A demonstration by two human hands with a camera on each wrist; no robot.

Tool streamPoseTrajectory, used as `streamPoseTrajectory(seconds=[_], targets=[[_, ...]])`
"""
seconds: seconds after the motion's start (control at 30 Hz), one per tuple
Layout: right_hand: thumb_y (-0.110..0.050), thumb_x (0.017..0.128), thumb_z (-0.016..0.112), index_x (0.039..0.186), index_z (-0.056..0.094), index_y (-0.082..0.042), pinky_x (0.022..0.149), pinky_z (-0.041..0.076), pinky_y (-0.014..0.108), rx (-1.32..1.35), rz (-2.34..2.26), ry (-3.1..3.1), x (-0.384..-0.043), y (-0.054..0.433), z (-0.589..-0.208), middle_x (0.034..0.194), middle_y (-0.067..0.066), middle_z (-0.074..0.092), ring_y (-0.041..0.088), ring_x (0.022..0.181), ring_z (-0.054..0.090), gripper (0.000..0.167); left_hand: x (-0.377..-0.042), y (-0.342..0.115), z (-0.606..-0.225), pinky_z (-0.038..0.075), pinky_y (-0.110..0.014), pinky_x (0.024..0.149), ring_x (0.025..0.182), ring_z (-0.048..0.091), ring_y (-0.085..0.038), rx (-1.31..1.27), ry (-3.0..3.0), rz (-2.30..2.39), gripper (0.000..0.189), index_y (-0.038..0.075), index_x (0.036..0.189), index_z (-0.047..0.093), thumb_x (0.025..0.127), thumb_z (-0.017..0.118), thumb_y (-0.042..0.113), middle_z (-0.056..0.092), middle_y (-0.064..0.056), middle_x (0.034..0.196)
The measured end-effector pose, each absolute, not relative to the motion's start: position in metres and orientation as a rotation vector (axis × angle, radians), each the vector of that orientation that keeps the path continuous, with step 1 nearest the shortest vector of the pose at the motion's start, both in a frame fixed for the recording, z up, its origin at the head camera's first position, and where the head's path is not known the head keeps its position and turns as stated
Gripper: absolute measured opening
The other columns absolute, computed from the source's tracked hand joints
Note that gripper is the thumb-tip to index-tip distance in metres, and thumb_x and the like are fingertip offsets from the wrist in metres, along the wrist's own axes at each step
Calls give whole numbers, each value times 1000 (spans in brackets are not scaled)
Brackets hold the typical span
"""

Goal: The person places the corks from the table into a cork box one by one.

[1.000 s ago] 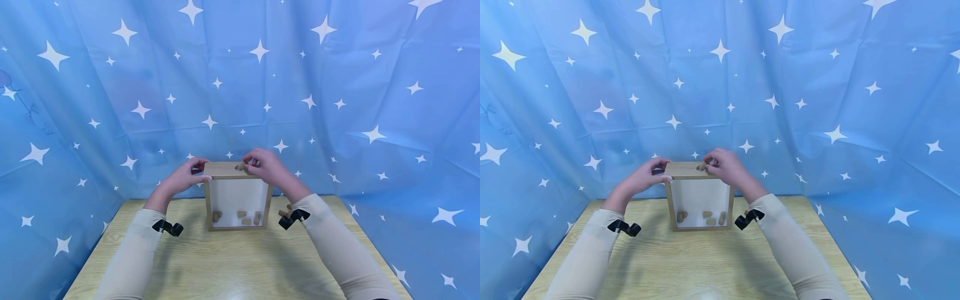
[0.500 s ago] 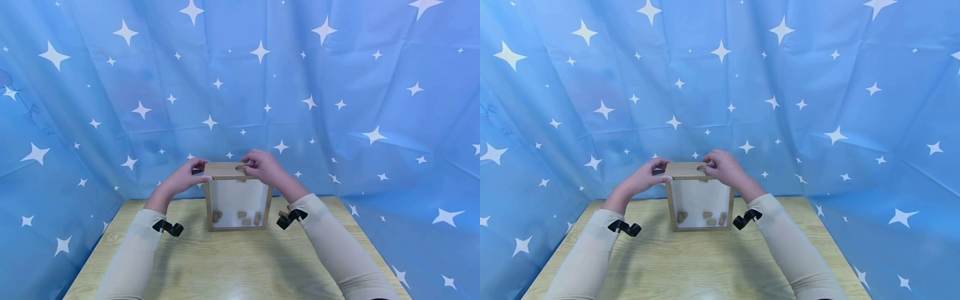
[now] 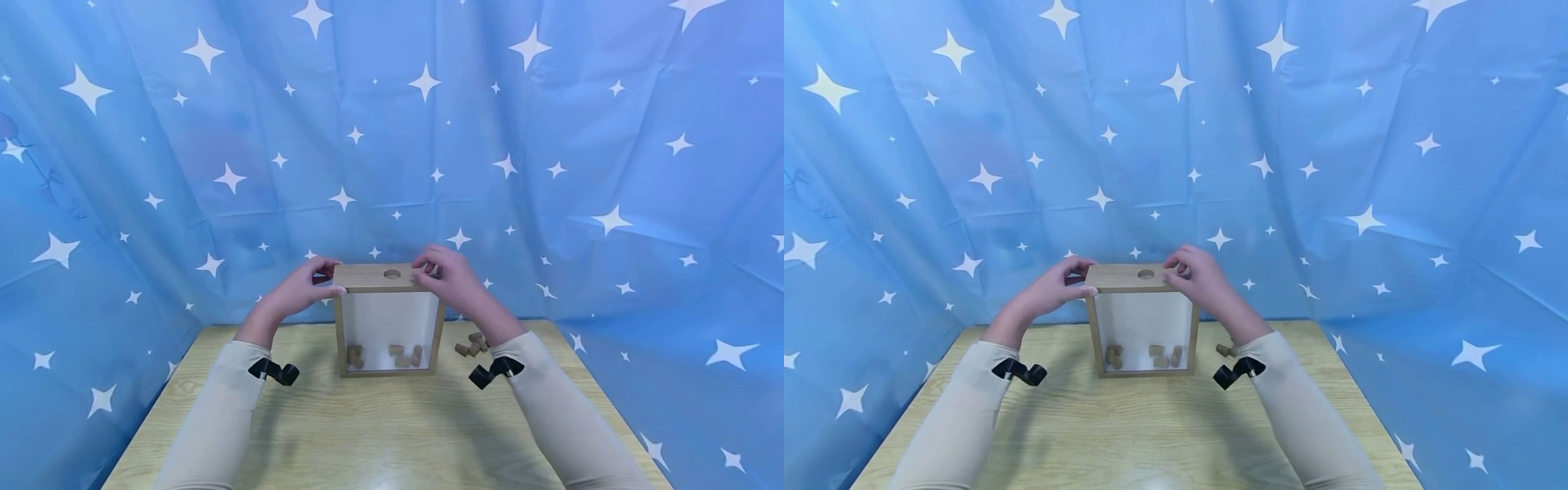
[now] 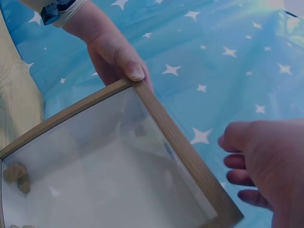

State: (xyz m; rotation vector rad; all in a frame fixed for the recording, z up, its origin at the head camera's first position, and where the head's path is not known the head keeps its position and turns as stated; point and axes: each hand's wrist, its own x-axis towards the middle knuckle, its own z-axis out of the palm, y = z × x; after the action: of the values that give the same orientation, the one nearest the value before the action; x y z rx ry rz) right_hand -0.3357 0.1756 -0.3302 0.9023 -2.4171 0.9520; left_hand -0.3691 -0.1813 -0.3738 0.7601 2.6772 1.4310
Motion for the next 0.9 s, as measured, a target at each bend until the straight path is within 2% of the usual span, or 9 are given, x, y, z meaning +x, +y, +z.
streamPoseTrajectory(seconds=[0.2,0.47,0.7,0.9], targets=[[-1,101,78,106,79,-1,79,58,39,849,986,-2304,-328,201,-339,103,6,72,21,91,65,5,-368,-181,-372,49,-60,116,146,51,-41,749,2676,1431,77,11,159,52,99,86,44,55,-16,151],[3,100,78,101,79,-3,74,55,29,756,998,-2215,-327,242,-360,97,4,72,17,88,65,7,-370,-181,-372,49,-59,117,145,51,-40,756,2661,1437,76,10,158,53,99,86,44,55,-16,151],[-1,103,77,103,80,-7,72,55,29,624,988,-2312,-325,273,-382,97,4,71,19,85,63,7,-371,-181,-372,48,-59,118,146,51,-40,746,2649,1436,76,10,159,52,99,86,44,56,-16,151],[-7,107,74,106,79,-5,73,54,30,540,943,-2443,-325,299,-406,102,7,70,21,89,63,5,-374,-182,-373,49,-59,116,144,52,-39,741,2640,1435,75,9,158,53,99,86,43,56,-16,150]])
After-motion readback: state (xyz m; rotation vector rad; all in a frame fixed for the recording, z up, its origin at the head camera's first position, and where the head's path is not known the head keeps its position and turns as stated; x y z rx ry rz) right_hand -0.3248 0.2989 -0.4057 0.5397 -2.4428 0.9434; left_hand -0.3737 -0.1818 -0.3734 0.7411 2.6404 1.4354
